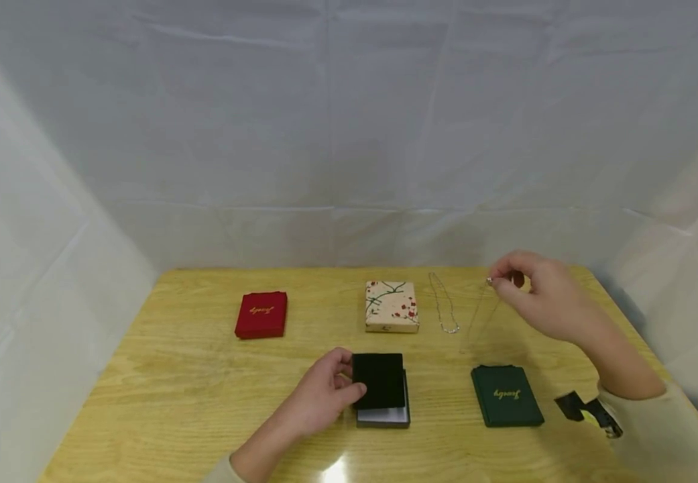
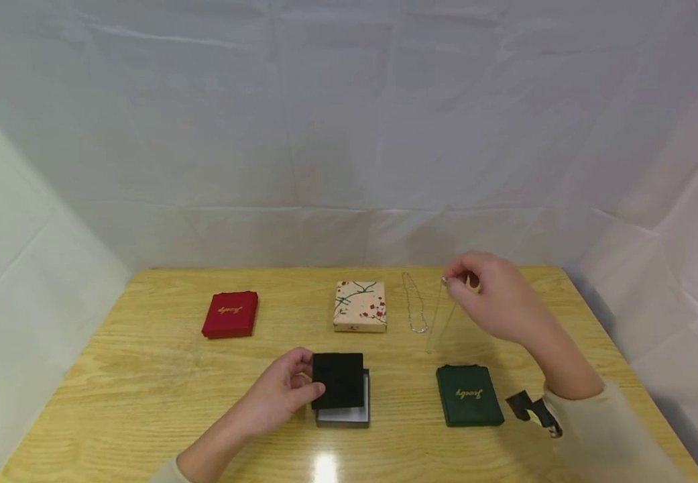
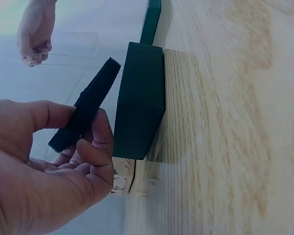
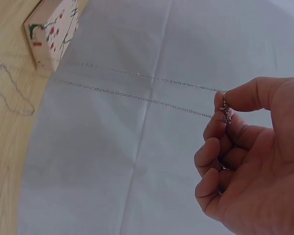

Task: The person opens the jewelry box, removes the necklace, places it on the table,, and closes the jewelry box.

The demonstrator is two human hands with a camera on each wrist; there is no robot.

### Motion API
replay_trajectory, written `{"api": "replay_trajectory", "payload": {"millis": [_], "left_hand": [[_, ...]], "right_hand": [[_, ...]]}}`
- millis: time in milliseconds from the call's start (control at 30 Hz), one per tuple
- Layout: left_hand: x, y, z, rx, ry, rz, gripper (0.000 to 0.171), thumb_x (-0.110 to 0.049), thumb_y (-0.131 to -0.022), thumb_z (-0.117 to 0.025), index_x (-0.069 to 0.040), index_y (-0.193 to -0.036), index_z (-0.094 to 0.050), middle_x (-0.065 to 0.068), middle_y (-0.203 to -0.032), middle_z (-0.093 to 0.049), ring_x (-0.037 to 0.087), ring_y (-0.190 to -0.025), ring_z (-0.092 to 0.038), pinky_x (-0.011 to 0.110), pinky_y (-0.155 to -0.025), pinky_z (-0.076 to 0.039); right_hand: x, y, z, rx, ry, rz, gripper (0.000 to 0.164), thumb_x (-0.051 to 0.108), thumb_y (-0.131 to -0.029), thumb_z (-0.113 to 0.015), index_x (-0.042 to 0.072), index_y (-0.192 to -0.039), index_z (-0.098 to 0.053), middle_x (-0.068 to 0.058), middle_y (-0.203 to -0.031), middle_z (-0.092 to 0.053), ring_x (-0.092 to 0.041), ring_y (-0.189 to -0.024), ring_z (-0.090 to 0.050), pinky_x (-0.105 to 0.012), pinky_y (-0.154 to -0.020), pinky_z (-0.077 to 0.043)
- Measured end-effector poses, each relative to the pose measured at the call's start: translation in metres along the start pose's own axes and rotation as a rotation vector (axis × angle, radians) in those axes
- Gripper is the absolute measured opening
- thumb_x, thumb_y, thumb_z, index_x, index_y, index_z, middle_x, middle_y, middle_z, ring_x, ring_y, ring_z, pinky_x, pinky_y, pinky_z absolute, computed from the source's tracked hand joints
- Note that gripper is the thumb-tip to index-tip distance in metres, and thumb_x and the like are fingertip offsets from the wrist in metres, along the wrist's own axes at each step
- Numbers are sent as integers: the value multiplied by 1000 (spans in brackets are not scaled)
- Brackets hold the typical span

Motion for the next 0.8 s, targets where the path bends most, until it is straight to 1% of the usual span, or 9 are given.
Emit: {"api": "replay_trajectory", "payload": {"millis": [167,367,500,667,800], "left_hand": [[0,0,1,1,-6,2,51,-13,-97,-74,8,-137,-52,20,-127,-61,28,-107,-63,43,-84,-58],[-1,0,1,3,3,7,52,-13,-97,-74,8,-138,-51,20,-127,-61,28,-106,-62,43,-84,-58],[-1,0,1,4,9,10,51,-13,-97,-74,8,-138,-51,20,-126,-61,27,-105,-62,42,-83,-57],[0,-1,1,1,8,9,52,-13,-97,-74,8,-138,-51,20,-126,-61,27,-105,-62,42,-82,-58],[1,0,1,-1,10,1,51,-13,-97,-74,8,-138,-52,19,-125,-61,26,-104,-62,41,-80,-57]], "right_hand": [[-11,-6,4,43,35,-25,14,15,-109,-59,7,-112,-71,-1,-98,-65,-19,-83,-52,-32,-61,-40],[-24,-16,6,82,43,-11,17,15,-110,-56,6,-112,-71,-3,-97,-65,-19,-81,-53,-33,-64,-43],[-36,-26,9,100,60,-12,20,16,-112,-54,5,-113,-70,-4,-96,-63,-19,-76,-50,-33,-63,-42],[-47,-42,10,110,88,-32,24,19,-112,-52,3,-115,-70,-7,-98,-63,-21,-76,-49,-36,-63,-40],[-54,-56,8,91,90,-33,25,20,-113,-52,2,-114,-70,-10,-100,-64,-23,-78,-50,-39,-66,-41]]}}
Point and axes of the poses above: each hand's wrist, its own y-axis away from the middle knuckle, its own z-axis out of the back of the hand, x = y × z, the point moved 3 cm from there along -y, towards the middle knuckle
